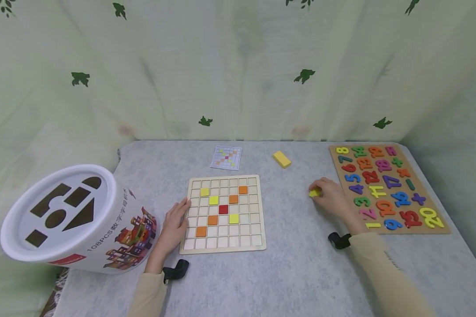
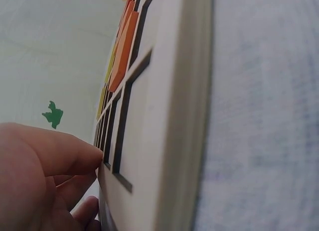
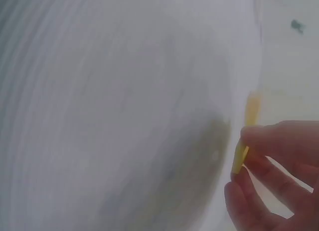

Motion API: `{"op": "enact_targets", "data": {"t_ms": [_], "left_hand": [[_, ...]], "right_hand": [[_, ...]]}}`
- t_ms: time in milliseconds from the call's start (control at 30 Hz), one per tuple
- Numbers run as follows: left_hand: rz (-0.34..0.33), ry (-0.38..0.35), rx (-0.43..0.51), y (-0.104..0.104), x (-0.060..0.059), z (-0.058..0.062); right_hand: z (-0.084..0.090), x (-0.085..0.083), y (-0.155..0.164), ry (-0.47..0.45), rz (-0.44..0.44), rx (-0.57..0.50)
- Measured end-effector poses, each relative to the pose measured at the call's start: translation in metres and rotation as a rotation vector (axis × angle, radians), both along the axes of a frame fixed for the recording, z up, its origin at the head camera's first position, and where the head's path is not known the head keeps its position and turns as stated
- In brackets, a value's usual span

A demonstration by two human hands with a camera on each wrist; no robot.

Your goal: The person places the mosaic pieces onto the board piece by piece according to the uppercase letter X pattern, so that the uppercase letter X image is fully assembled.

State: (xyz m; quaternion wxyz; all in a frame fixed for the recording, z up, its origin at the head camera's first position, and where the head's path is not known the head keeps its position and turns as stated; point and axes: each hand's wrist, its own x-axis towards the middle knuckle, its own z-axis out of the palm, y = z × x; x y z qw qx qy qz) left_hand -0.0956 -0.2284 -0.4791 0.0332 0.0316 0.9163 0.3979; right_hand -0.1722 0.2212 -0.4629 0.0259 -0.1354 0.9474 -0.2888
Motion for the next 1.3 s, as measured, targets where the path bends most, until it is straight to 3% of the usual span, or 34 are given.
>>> {"op": "enact_targets", "data": {"t_ms": [267, 467, 667, 1000, 1300], "left_hand": [[-0.001, 0.006, 0.009, 0.000, 0.001, 0.001], [0.000, 0.004, 0.006, 0.000, 0.001, 0.001], [-0.004, 0.007, 0.007, -0.001, 0.000, 0.000], [0.001, 0.008, 0.007, -0.001, 0.000, -0.001], [0.003, 0.015, 0.006, -0.001, -0.001, -0.002]], "right_hand": [[0.011, 0.020, -0.065, -0.018, 0.186, -0.121], [0.014, 0.041, -0.116, -0.040, 0.383, -0.085], [0.014, 0.056, -0.148, -0.037, 0.497, -0.031], [0.005, 0.061, -0.165, 0.006, 0.484, 0.023], [0.015, 0.060, -0.141, -0.043, 0.426, -0.075]]}}
